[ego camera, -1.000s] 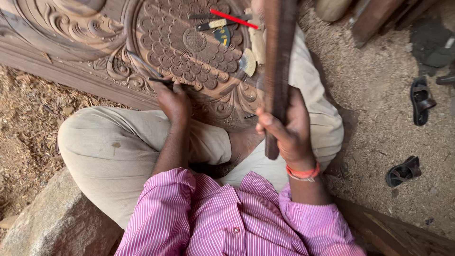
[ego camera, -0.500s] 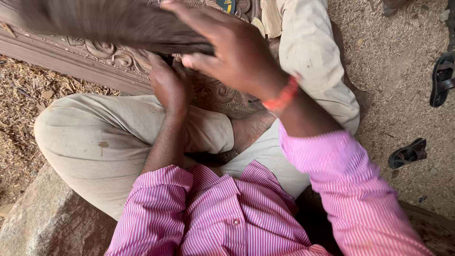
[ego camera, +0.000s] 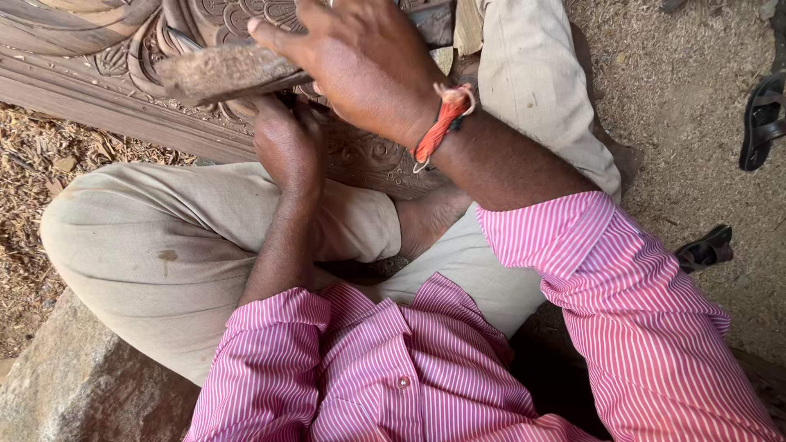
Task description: The person carves a detailed floral pattern into a large wooden panel using a chisel and a wooden mallet. They repeatedly strike the chisel to shape the wood, occasionally adjusting the chisel's position and clearing away wood shavings.
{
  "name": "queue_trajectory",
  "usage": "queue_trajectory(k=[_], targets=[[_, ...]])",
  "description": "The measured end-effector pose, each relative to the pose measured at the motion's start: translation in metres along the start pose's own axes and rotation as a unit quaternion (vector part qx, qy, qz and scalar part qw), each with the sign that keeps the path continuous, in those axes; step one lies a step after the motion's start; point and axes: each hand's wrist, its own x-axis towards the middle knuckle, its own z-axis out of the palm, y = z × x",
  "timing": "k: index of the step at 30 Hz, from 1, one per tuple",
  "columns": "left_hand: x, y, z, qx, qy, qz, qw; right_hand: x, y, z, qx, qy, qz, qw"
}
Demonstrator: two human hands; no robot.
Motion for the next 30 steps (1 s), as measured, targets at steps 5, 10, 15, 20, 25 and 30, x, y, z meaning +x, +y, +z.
queue_trajectory(k=[5,10,15,20,25,30], targets=[[0.0,-0.001,0.002,0.006,-0.003,-0.027,1.0,-0.002,0.003,0.0,0.09,0.079,-0.028,0.992],[0.001,-0.005,0.003,0.012,0.007,-0.017,1.0,0.007,0.0,-0.005,0.013,-0.001,-0.01,1.0],[-0.004,-0.011,0.011,0.008,0.019,-0.046,0.999,0.009,-0.007,-0.003,0.087,0.059,-0.012,0.994],[-0.002,-0.026,0.022,-0.031,0.086,0.012,0.996,0.005,-0.005,0.008,0.024,0.031,-0.022,0.999],[-0.008,-0.028,0.022,-0.037,0.065,-0.057,0.996,0.005,-0.008,0.012,0.046,0.094,-0.054,0.993],[-0.017,-0.008,0.018,-0.018,0.075,-0.03,0.997,0.002,-0.008,0.007,-0.032,0.048,-0.063,0.996]])
